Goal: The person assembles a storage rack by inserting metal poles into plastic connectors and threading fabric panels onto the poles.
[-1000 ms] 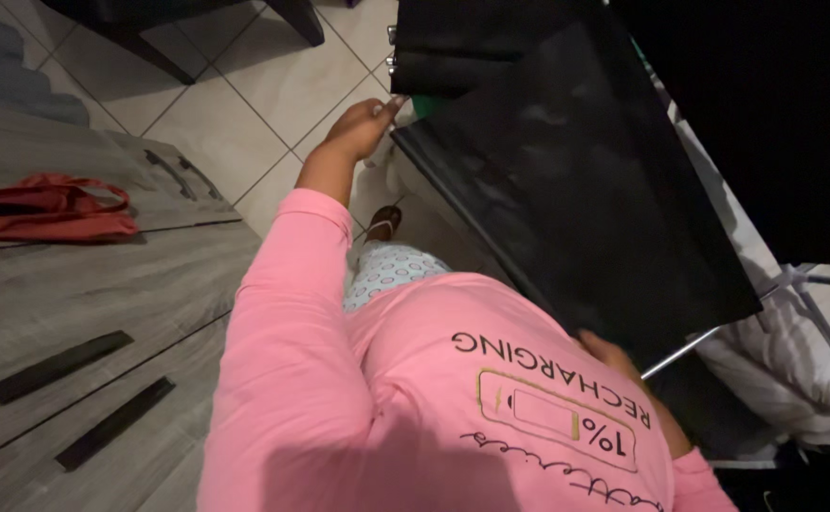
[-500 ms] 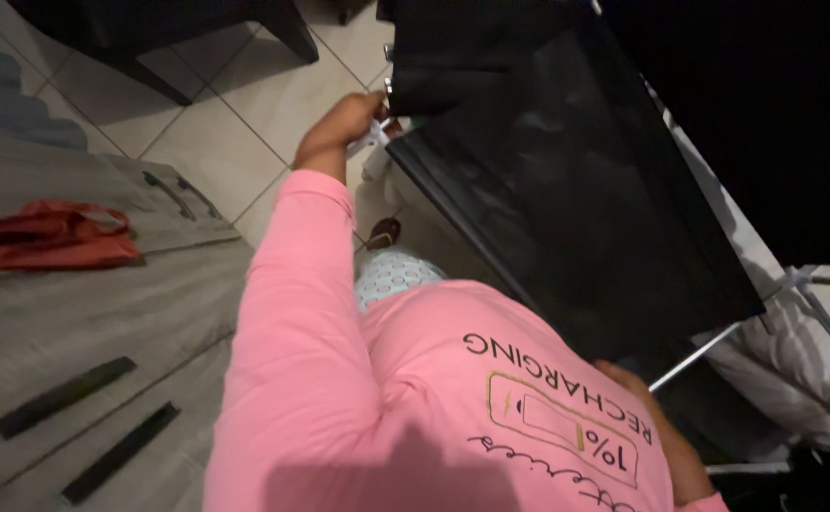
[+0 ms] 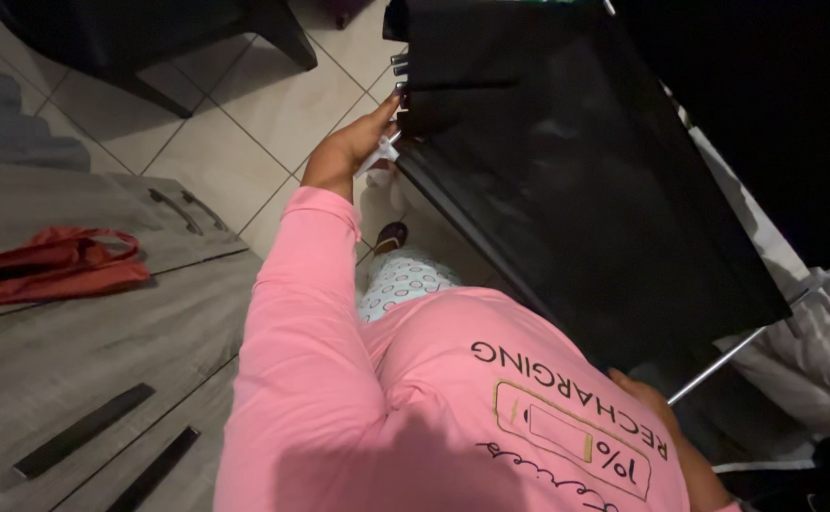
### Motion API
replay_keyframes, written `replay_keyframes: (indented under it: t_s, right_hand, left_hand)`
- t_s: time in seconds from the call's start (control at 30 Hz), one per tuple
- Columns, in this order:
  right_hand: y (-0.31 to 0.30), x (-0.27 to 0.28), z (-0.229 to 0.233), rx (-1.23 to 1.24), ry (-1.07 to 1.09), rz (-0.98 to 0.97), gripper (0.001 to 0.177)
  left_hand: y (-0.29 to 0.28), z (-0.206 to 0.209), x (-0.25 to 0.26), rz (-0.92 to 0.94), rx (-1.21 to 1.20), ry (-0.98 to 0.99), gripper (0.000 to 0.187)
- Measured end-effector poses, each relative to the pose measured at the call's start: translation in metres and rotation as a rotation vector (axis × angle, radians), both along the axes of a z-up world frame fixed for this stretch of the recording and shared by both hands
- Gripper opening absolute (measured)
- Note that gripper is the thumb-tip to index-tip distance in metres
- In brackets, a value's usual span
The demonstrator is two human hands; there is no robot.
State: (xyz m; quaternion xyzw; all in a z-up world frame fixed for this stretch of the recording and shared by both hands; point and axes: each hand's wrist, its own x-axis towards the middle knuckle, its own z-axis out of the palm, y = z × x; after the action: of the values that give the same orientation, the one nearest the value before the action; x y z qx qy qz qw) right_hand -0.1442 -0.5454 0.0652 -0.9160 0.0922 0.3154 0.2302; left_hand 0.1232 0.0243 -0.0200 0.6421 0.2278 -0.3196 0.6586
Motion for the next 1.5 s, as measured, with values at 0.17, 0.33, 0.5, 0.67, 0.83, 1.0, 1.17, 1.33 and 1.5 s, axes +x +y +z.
replay_keyframes:
  t_s: [0.17,0.33,0.5,0.67,0.83,1.0,1.17,1.33,1.5]
  right_hand:
    - [0.003,-0.003,0.003,0.001,0.003,-0.025,0.034]
    - [-0.002,0.001,0.003,0.005,0.015,-0.039,0.036]
    - [-0.007,0.007,0.011,0.002,0.054,-0.057,0.038]
    - [0.003,0.016,0.016,0.038,0.139,-0.057,0.041]
    - [0.023,0.071,0.046,-0.040,0.214,-0.004,0.043]
    - [0.112,0.151,0.079,-0.066,-0.326,0.546,0.036]
    - [0.257,0.209,0.083,0.232,-0.764,0.916,0.028]
    - [0.349,0.256,0.068,0.124,-0.953,1.186,0.037]
    - [0.371,0.284,0.040,-0.179,-1.040,1.284,0.044]
  left_hand:
    - [-0.008,0.012,-0.006,0.042,-0.189,-0.026,0.080]
    - [-0.006,0.028,-0.003,0.012,-0.153,-0.025,0.079]
    - [-0.008,0.014,-0.002,-0.097,-0.072,-0.120,0.074]
    - [-0.001,0.010,-0.008,-0.263,0.321,-0.081,0.085]
    - [0.012,0.004,-0.032,-0.219,0.057,-0.104,0.062]
    - [0.011,-0.032,-0.063,-0.153,-0.006,-0.363,0.044]
    - [0.015,-0.018,-0.072,-0.202,0.169,-0.480,0.035]
    - [0.032,-0.022,-0.086,-0.169,-0.325,-0.237,0.045]
    - [0.043,-0.030,-0.111,-0.103,-0.642,-0.266,0.065]
